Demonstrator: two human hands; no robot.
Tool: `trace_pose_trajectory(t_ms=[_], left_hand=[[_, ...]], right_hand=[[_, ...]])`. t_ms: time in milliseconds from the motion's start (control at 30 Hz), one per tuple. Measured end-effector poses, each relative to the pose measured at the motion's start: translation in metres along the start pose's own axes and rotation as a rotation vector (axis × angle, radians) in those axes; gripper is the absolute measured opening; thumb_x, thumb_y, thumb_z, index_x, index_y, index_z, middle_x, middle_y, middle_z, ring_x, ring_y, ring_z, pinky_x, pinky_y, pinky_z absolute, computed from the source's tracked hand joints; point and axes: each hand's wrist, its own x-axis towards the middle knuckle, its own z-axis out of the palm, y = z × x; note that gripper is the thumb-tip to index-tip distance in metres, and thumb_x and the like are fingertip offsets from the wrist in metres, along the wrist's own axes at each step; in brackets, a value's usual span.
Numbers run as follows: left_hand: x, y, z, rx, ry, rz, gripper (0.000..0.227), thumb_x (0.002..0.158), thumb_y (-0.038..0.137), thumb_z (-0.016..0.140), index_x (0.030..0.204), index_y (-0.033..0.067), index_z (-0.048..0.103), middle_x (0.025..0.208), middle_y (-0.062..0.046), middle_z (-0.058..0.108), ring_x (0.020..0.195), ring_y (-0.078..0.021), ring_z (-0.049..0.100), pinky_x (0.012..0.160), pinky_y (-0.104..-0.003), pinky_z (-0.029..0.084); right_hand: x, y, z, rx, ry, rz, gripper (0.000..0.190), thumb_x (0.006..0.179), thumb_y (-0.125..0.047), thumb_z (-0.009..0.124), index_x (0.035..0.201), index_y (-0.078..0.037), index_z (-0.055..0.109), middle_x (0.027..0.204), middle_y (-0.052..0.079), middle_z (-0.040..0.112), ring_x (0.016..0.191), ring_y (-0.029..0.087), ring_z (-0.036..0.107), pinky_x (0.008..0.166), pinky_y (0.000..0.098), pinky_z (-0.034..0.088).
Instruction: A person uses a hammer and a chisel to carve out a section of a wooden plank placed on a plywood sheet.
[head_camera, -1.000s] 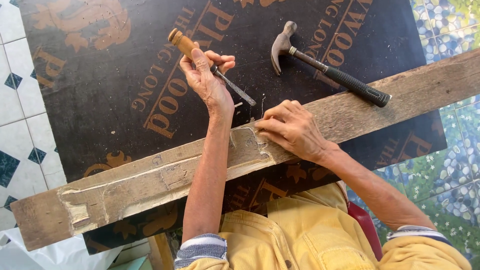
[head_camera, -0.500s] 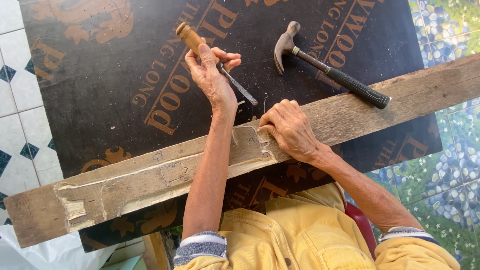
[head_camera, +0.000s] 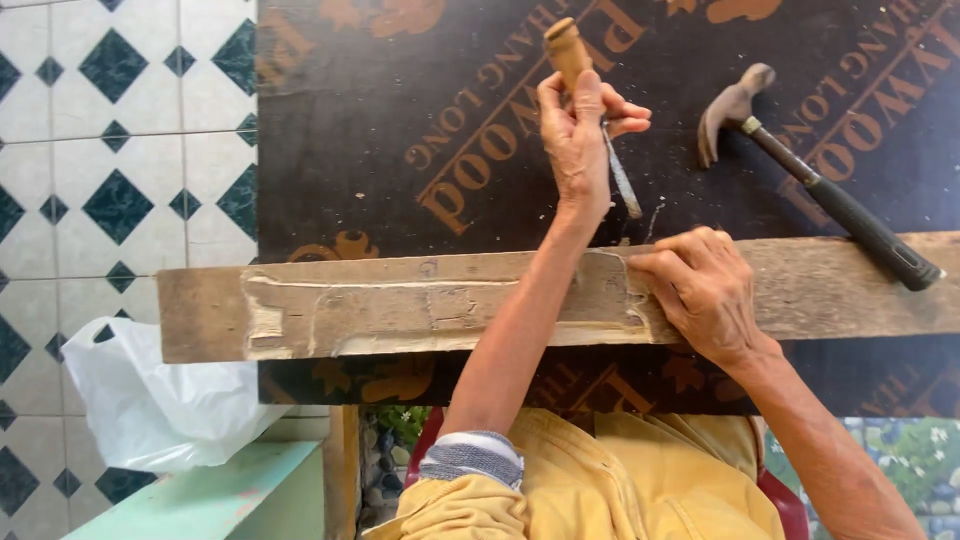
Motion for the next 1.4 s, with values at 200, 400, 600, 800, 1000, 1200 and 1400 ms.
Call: trace_pose_trajectory(t_ms=[200,400,600,800,1000,1200,1400], left_hand=[[-0.003,-0.006,-0.003,-0.004,0.015,-0.058,0.033,0.108,0.031,0.057,0.120,0.0044,0.042,0.077,-0.008,0.058,0.062,-0.0239,0.070,0.056,-0.031,0.063],[-0.001,-0.014,-0.007,-0.025,-0.024,-0.037,0.032,0.109,0.031,0.057,0.123,0.0057,0.042,0.079,-0.007,0.060,0.064,-0.0238,0.072,0.059,-0.030,0.064],[-0.003,-0.015,-0.008,-0.062,-0.037,-0.024,0.032,0.111,0.029,0.057,0.127,0.0053,0.042,0.081,-0.008,0.061,0.066,-0.0240,0.072,0.061,-0.030,0.064],[-0.001,-0.018,-0.008,-0.061,-0.019,-0.044,0.037,0.110,0.033,0.060,0.129,0.0057,0.042,0.080,-0.009,0.062,0.066,-0.0240,0.073,0.061,-0.030,0.064],[0.004,-0.019,-0.006,-0.047,0.012,-0.030,0.033,0.108,0.032,0.058,0.123,0.0071,0.042,0.077,-0.008,0.061,0.061,-0.0223,0.072,0.055,-0.028,0.062],[0.003,-0.008,0.001,0.017,0.054,-0.048,0.028,0.103,0.032,0.056,0.111,0.0085,0.044,0.074,-0.009,0.058,0.055,-0.0215,0.070,0.048,-0.029,0.062],[0.001,0.003,0.001,0.036,-0.001,-0.044,0.026,0.103,0.031,0.055,0.109,0.0081,0.045,0.073,-0.008,0.059,0.058,-0.0231,0.071,0.052,-0.029,0.063]], right_hand=[[-0.003,-0.002,0.003,0.077,-0.001,0.079,0.003,0.101,-0.005,0.074,0.102,-0.008,0.073,0.103,0.006,0.072,0.089,0.026,0.059,0.084,0.0399,0.044],[-0.003,0.003,0.008,0.073,-0.049,0.130,0.007,0.101,-0.005,0.076,0.099,-0.007,0.070,0.098,0.005,0.070,0.088,0.027,0.059,0.087,0.0412,0.043],[-0.012,0.005,0.010,0.088,-0.059,0.199,0.007,0.103,-0.002,0.078,0.102,-0.006,0.072,0.101,0.007,0.071,0.091,0.028,0.061,0.092,0.0408,0.045],[-0.016,0.009,0.011,0.085,-0.081,0.215,0.008,0.105,-0.002,0.078,0.106,-0.004,0.071,0.104,0.010,0.070,0.096,0.029,0.061,0.091,0.0415,0.044],[-0.007,0.001,0.008,0.066,-0.083,0.172,0.005,0.103,-0.001,0.072,0.106,-0.002,0.068,0.104,0.013,0.067,0.096,0.033,0.058,0.093,0.0443,0.044],[0.006,-0.008,-0.004,0.186,-0.036,0.279,0.006,0.098,0.000,0.070,0.096,-0.006,0.069,0.094,0.008,0.070,0.087,0.029,0.058,0.089,0.0405,0.043],[0.018,0.004,-0.015,0.031,-0.143,0.077,0.009,0.091,0.000,0.065,0.095,-0.008,0.061,0.088,0.008,0.060,0.077,0.025,0.054,0.075,0.0384,0.042]])
